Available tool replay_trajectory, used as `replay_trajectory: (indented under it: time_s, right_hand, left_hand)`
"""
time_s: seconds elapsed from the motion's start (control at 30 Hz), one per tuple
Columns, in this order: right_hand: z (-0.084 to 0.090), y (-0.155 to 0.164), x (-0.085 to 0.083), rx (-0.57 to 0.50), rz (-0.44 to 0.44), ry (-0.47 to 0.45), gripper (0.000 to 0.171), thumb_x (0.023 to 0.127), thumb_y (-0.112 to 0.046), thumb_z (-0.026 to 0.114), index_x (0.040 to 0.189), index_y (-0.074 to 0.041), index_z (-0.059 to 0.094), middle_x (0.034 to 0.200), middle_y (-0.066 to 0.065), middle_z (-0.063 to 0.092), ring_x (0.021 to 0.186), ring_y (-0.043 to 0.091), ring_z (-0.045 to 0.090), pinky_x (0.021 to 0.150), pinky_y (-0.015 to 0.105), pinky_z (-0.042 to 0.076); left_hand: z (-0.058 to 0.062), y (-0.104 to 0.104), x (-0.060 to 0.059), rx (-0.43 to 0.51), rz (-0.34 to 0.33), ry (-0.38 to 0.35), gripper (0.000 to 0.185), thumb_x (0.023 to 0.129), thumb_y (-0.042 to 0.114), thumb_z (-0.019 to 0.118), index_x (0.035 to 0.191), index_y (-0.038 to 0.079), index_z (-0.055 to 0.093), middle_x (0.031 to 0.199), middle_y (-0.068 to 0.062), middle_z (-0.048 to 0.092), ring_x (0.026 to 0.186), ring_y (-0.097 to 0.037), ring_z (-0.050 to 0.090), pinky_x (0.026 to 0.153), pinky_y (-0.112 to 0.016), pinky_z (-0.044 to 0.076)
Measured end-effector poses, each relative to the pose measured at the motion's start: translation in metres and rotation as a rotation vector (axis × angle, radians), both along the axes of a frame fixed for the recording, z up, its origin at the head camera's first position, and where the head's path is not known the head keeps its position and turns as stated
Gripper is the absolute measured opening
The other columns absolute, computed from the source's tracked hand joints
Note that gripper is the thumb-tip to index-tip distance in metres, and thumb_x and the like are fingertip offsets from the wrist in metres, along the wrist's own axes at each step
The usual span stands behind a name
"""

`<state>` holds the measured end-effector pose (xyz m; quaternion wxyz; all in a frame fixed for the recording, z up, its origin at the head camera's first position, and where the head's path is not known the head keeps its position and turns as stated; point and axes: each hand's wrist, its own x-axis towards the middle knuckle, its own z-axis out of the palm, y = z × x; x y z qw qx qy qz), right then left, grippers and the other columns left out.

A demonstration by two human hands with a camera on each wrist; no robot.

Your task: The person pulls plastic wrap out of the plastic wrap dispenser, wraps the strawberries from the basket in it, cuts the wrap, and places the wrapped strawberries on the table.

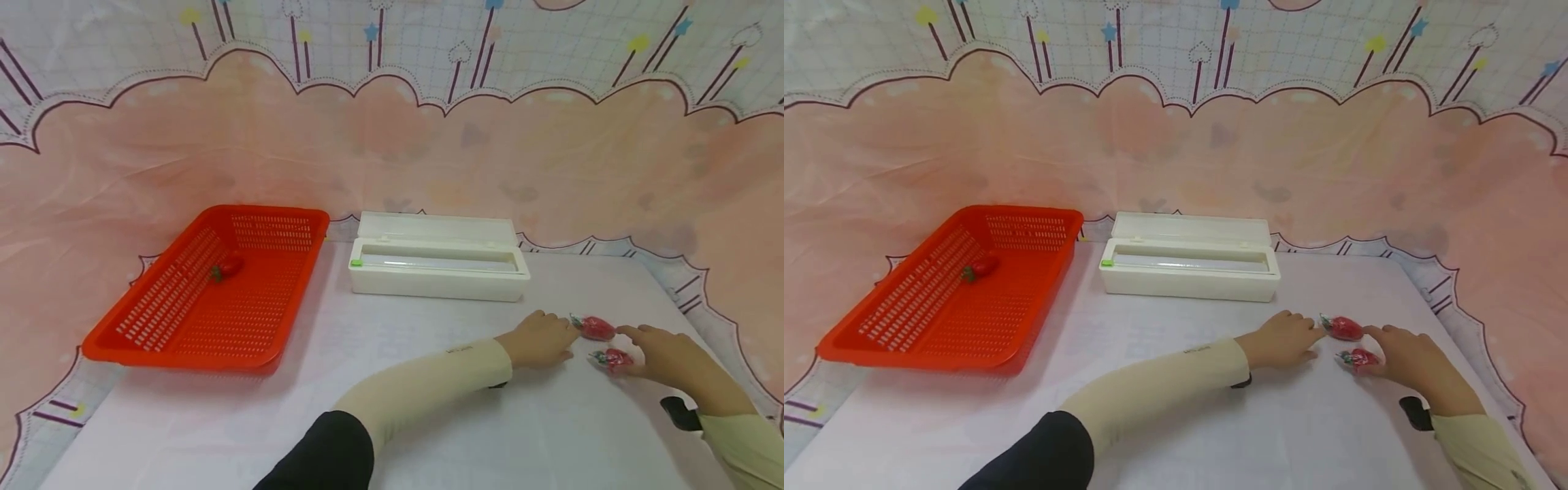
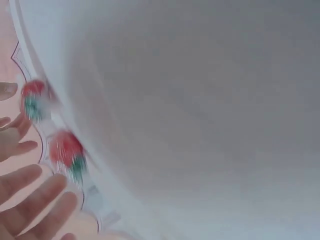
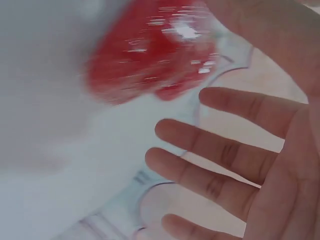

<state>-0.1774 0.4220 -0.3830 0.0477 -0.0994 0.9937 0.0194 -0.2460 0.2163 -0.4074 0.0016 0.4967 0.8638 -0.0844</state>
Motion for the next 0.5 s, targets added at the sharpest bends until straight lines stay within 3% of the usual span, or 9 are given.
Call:
replay_trajectory:
  time_s: [0.13,0.23,0.33,0.5]
  right_hand:
    - [0.014,-0.022,-0.010,0.038,-0.011,0.014,0.072,0.069,-0.045,0.077,0.119,0.001,0.056,0.106,0.029,0.061,0.092,0.044,0.060,0.076,0.061,0.045]
    - [0.022,-0.045,-0.019,0.047,0.031,0.069,0.069,0.072,-0.044,0.074,0.120,0.002,0.056,0.109,0.030,0.059,0.097,0.045,0.058,0.078,0.060,0.045]
    - [0.027,-0.068,-0.031,0.030,0.096,0.183,0.064,0.076,-0.041,0.073,0.120,0.002,0.056,0.110,0.029,0.059,0.097,0.044,0.058,0.079,0.059,0.045]
    - [0.024,-0.097,-0.056,-0.055,0.185,0.399,0.060,0.077,-0.033,0.074,0.120,0.003,0.055,0.114,0.026,0.058,0.103,0.042,0.056,0.084,0.059,0.042]
  left_hand:
    - [0.014,-0.045,-0.008,0.041,-0.039,0.107,0.040,0.098,0.042,0.041,0.135,0.025,0.046,0.128,0.008,0.054,0.118,-0.008,0.051,0.099,-0.024,0.039]
    - [0.024,-0.080,-0.016,0.071,-0.037,0.160,0.038,0.099,0.038,0.041,0.133,0.022,0.048,0.126,0.005,0.055,0.117,-0.011,0.051,0.101,-0.028,0.039]
    - [0.036,-0.114,-0.026,0.086,0.003,0.208,0.038,0.098,0.036,0.044,0.131,0.018,0.050,0.125,0.001,0.056,0.117,-0.015,0.052,0.104,-0.032,0.039]
    - [0.048,-0.167,-0.050,0.131,0.132,0.312,0.041,0.094,0.037,0.050,0.127,0.012,0.051,0.121,-0.005,0.058,0.114,-0.021,0.054,0.101,-0.036,0.042]
